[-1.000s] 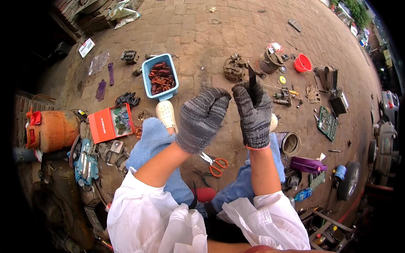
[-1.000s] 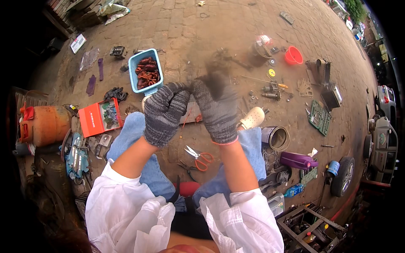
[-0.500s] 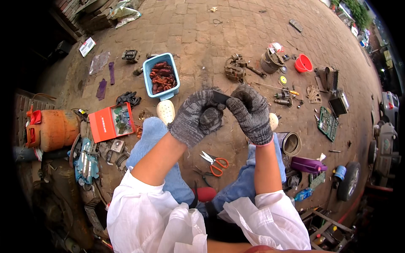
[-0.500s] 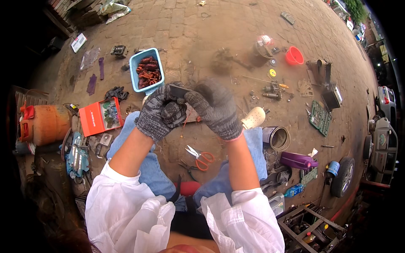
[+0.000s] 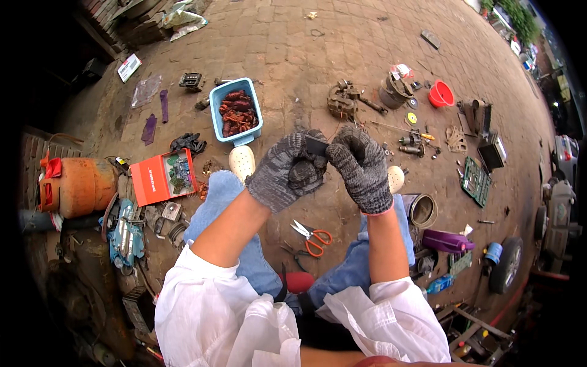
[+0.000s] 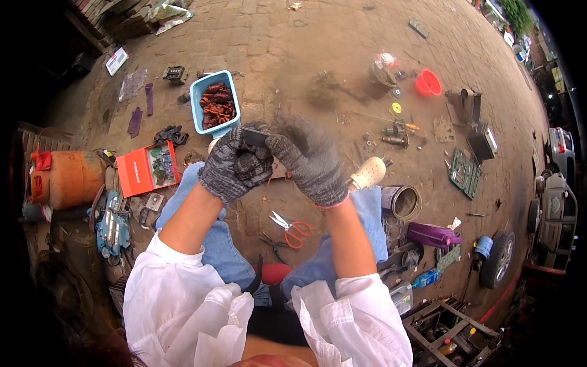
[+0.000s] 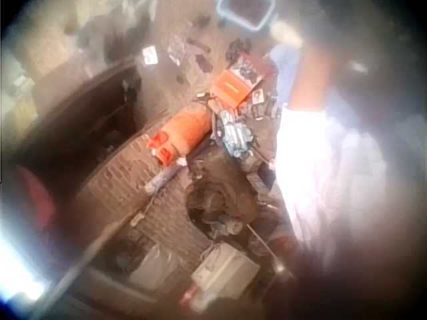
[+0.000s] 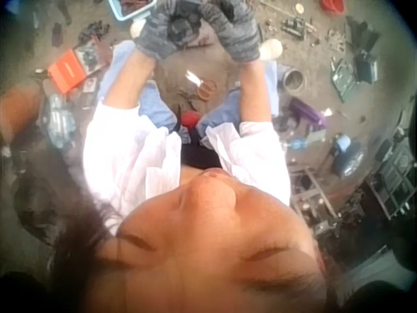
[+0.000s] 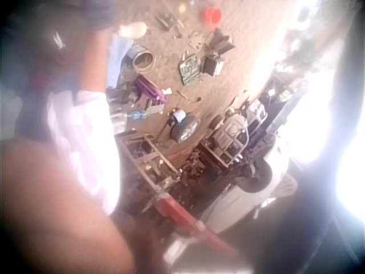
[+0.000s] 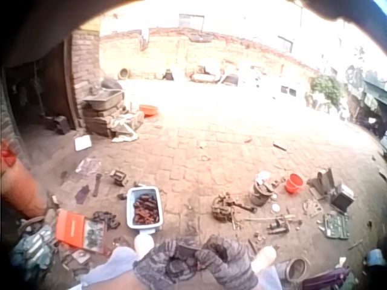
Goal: The person sits on the ground and uses a metal file to sharpen a small black metal piece. They repeatedly rub the file along the edges of the metal piece, occasionally pausing to inspect the surface.
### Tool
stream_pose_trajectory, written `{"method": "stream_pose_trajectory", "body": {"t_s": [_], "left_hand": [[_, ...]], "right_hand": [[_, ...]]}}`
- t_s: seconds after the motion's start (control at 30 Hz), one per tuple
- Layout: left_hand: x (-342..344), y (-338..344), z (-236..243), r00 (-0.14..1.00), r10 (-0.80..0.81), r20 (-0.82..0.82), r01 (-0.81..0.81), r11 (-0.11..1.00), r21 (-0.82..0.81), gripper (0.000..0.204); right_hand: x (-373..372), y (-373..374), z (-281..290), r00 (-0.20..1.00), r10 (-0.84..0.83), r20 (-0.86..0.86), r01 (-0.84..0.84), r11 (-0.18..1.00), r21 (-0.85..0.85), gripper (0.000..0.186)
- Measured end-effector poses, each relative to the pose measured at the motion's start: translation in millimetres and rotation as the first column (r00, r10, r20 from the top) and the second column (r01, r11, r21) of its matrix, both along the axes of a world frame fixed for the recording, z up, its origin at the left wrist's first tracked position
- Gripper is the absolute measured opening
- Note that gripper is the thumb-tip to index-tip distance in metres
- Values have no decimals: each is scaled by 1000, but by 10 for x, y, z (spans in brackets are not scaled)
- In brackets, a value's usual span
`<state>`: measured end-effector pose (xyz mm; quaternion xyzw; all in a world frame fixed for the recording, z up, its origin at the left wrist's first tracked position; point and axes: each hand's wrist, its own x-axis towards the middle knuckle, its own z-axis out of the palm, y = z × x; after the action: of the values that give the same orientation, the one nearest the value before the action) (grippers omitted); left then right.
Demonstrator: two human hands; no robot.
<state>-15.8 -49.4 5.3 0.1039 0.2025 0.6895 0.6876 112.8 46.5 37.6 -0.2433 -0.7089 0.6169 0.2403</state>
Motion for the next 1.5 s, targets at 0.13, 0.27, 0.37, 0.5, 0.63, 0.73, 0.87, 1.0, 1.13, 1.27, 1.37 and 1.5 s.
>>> {"method": "stream_pose_trajectory", "body": {"t_s": [0.13, 0.27, 0.37, 0.5, 0.63, 0.73, 0.87, 1.0, 1.13, 1.27, 1.37, 1.5], "left_hand": [[140, 11, 120, 988, 153, 20, -148, 976, -160, 25], [129, -17, 30, 992, 127, 19, -125, 989, -76, 27], [125, -12, -52, 991, 125, 55, -124, 992, -21, 27], [225, 11, 22, 954, 247, 168, -220, 962, -163, 26], [185, 40, -159, 969, 28, 246, -78, 977, 198, 29], [253, 19, -100, 977, 200, -70, -200, 980, 13, 21], [187, 24, -169, 931, 234, -282, -228, 972, 52, 11], [163, 55, -95, 329, 238, -914, -245, 956, 161, 11], [415, 122, -455, 162, 443, -882, -213, 888, 407, 15], [450, 109, -269, 931, 274, -240, -252, 961, 116, 14], [317, 66, -113, 969, 169, 181, -175, 984, 18, 13], [134, 19, -169, 989, 19, 148, -55, 968, 245, 16]], "right_hand": [[-31, -15, -93, 993, -54, -108, 55, 998, 14, 9], [-52, -14, -106, 983, -87, -163, 90, 996, 15, 9], [-68, 4, -181, 968, -95, -234, 105, 994, 30, 9], [-73, 25, -280, 962, -68, -266, 72, 997, 5, 16], [-158, -185, -289, 938, -265, -225, 188, 931, -314, 12], [-209, -247, -331, 900, -369, -231, 275, 893, -356, 15], [-248, -228, -553, 869, -475, -137, 483, 875, 33, 18], [-272, -187, -445, 841, -539, -45, 539, 842, -4, 22], [-248, 68, -462, 726, -655, -212, 666, 745, -21, 27], [-198, 280, -405, 823, -500, -272, 471, 866, -166, 29], [-167, 238, -251, 914, -325, -242, 271, 934, -231, 29], [-145, 133, -135, 990, -105, -95, 86, 979, -182, 27]]}}
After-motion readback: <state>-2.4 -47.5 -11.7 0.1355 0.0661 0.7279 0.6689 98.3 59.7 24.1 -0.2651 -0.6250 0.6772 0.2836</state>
